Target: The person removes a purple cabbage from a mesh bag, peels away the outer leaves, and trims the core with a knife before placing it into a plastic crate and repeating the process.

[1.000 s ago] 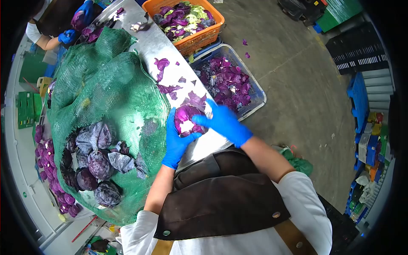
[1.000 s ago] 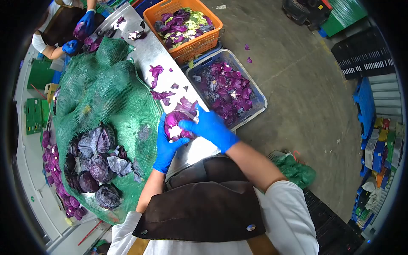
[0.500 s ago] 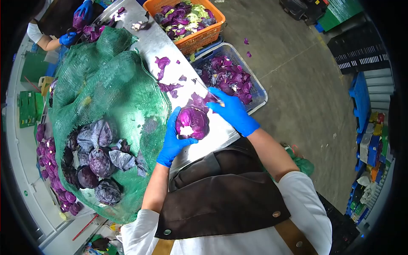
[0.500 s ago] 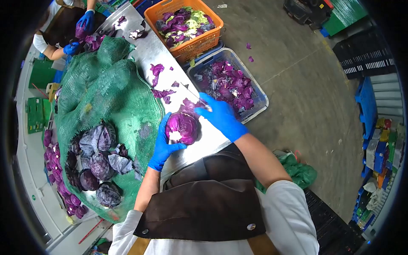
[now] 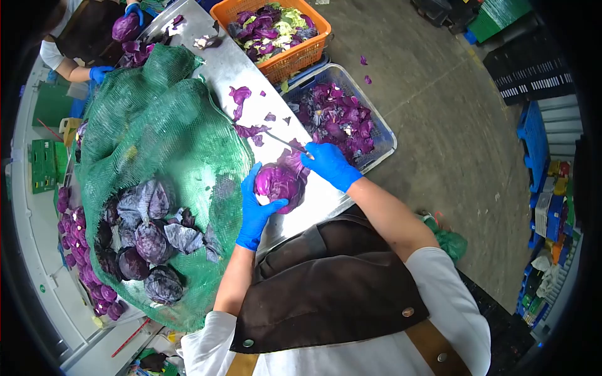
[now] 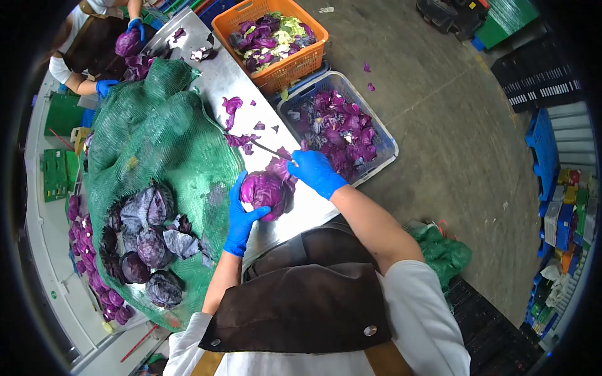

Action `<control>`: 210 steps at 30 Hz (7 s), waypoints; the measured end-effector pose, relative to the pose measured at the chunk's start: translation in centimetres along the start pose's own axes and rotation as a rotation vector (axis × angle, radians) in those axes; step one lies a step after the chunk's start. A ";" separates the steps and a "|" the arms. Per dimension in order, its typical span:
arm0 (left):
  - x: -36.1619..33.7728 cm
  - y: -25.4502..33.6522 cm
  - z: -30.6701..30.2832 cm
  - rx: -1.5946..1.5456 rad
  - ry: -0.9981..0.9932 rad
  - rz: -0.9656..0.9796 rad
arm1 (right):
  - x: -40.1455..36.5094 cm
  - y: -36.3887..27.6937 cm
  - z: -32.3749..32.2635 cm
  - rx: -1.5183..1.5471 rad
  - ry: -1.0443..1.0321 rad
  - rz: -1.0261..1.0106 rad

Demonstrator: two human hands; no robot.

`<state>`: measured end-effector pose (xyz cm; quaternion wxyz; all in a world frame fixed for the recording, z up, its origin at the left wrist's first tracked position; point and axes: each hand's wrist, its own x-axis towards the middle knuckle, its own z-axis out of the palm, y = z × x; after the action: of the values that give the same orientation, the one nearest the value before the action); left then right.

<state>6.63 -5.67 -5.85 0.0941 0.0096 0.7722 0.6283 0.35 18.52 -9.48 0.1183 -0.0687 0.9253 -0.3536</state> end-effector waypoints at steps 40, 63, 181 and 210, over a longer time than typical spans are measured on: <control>-2.1 -0.5 2.3 0.158 0.047 0.159 | 1.7 -2.5 -3.8 0.201 0.087 0.291; -1.7 0.7 1.0 -0.202 -0.023 -0.041 | -5.1 -2.6 -3.0 0.378 -0.104 -0.045; -5.5 2.0 3.2 -1.860 -0.077 -0.083 | 0.1 -6.6 -10.6 0.626 -0.110 -0.018; -34.3 -9.2 -51.3 -1.178 1.712 0.419 | -3.9 -8.2 7.4 0.911 0.081 0.436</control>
<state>33.17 -61.80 -0.31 -0.6017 -0.3505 0.1374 0.7045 6.49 8.55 -8.67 0.1714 0.1982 0.6740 -0.6907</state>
